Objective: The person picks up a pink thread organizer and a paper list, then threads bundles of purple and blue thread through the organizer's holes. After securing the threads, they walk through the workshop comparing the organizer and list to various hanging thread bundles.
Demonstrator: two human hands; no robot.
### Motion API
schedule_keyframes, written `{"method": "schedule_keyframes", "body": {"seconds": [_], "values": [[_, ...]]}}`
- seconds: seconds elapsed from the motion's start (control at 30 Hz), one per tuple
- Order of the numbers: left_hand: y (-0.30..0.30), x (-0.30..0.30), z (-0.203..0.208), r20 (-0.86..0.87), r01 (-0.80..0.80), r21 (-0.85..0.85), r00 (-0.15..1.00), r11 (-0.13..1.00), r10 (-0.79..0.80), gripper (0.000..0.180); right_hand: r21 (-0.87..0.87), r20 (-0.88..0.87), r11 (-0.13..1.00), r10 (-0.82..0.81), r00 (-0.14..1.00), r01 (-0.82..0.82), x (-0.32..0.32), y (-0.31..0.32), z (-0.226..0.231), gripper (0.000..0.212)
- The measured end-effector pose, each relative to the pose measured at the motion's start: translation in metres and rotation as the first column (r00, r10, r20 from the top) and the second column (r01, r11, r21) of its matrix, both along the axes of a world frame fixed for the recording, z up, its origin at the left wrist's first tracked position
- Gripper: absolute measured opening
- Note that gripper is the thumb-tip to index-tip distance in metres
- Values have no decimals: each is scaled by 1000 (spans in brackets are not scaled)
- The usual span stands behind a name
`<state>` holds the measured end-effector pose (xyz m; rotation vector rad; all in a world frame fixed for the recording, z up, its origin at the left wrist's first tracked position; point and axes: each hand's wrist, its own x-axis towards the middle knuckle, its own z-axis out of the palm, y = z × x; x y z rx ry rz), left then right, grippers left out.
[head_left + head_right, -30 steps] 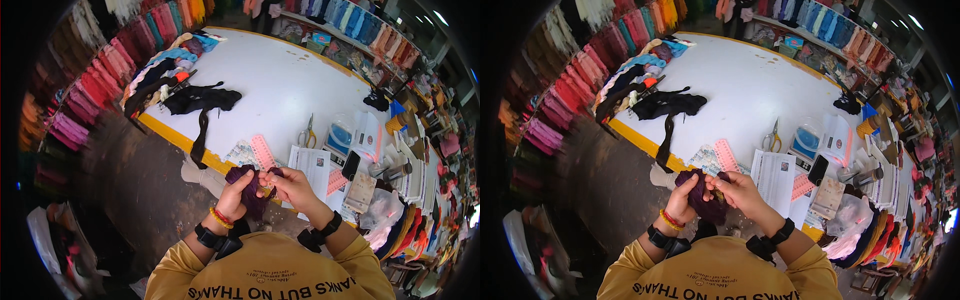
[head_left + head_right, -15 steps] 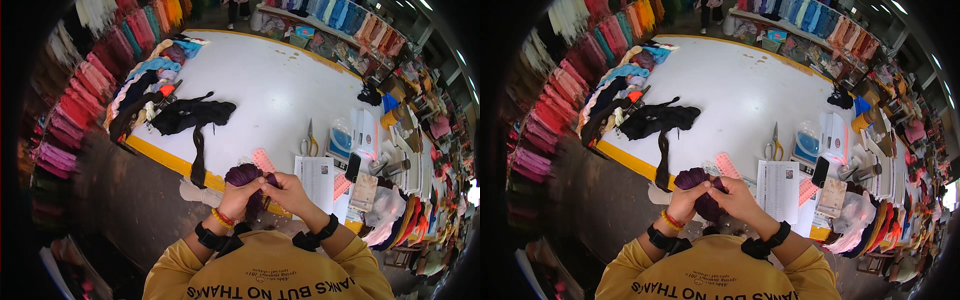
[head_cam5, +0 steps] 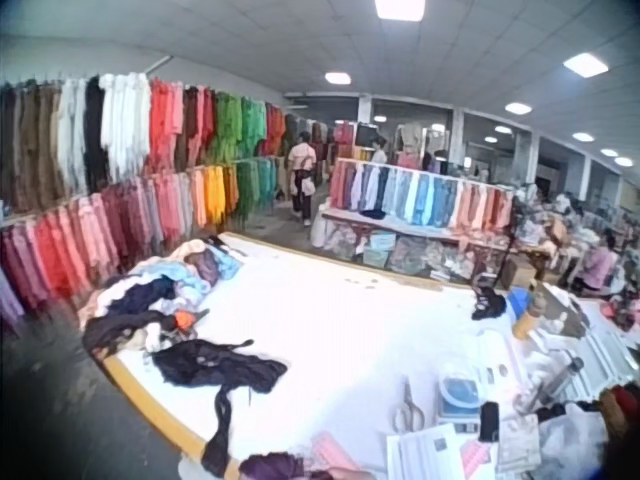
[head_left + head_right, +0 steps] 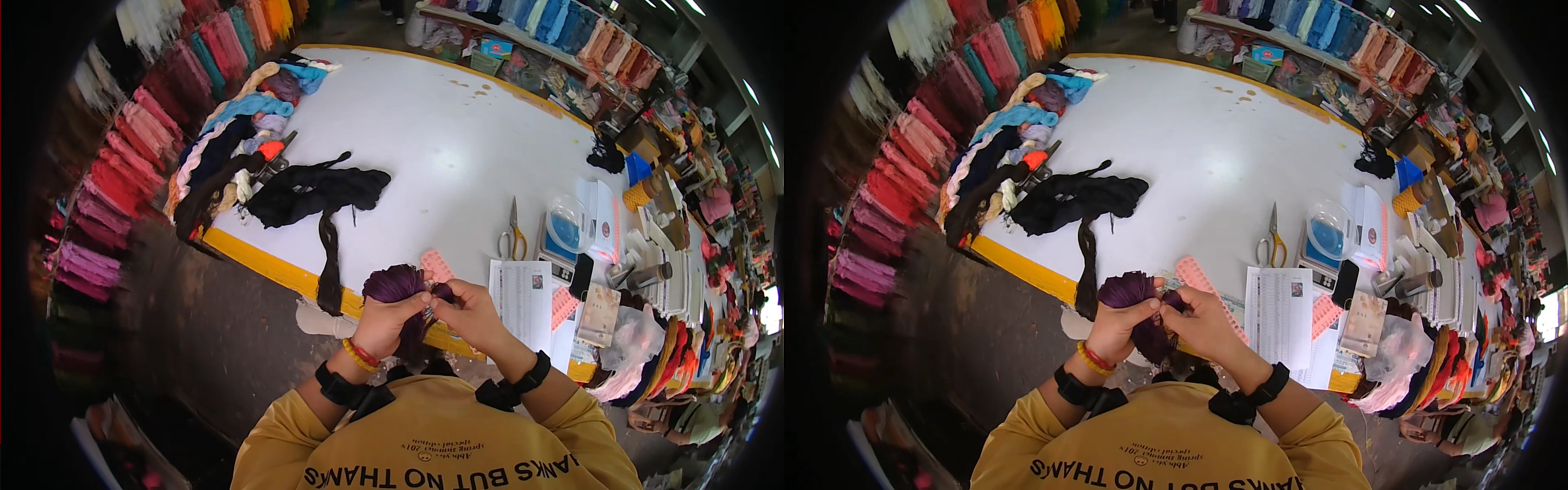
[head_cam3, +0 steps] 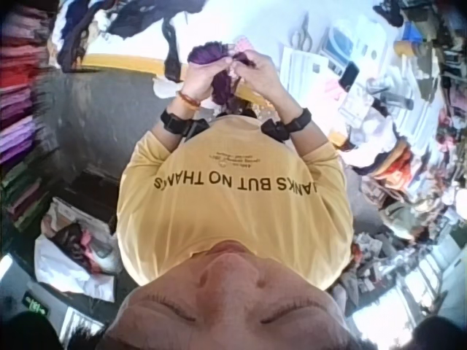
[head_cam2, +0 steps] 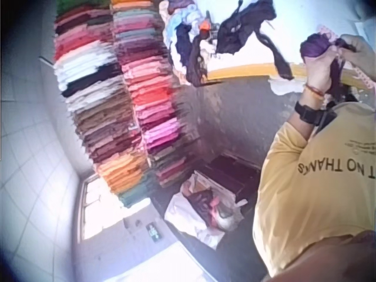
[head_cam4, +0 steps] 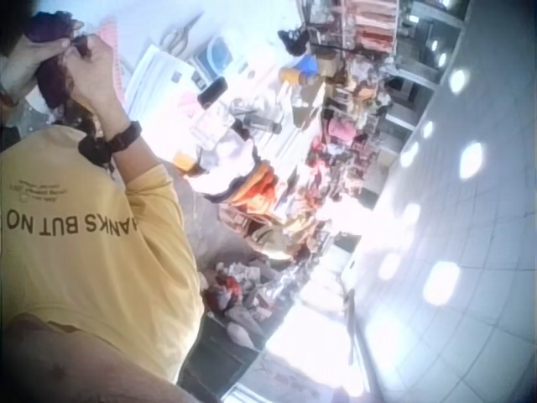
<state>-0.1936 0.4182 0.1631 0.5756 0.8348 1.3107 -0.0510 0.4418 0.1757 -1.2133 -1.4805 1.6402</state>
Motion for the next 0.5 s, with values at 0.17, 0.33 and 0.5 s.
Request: {"method": "schedule_keyframes", "body": {"seconds": [0.17, 0.33, 0.5], "values": [[2, -7, -4, 35, 2, 47, 999, 999, -4, 20, -359, -381, 924, -16, 924, -132, 9, 15, -3, 8], [1, -10, -6, 30, 113, -27, 993, 993, -112, 15, 148, -83, 969, 209, 974, -195, 11, 31, 9, 3], [-8, -34, -24, 144, 218, -177, 970, 960, -194, 21, 82, -301, 983, 179, 937, -162, 22, 66, 32, 3]]}}
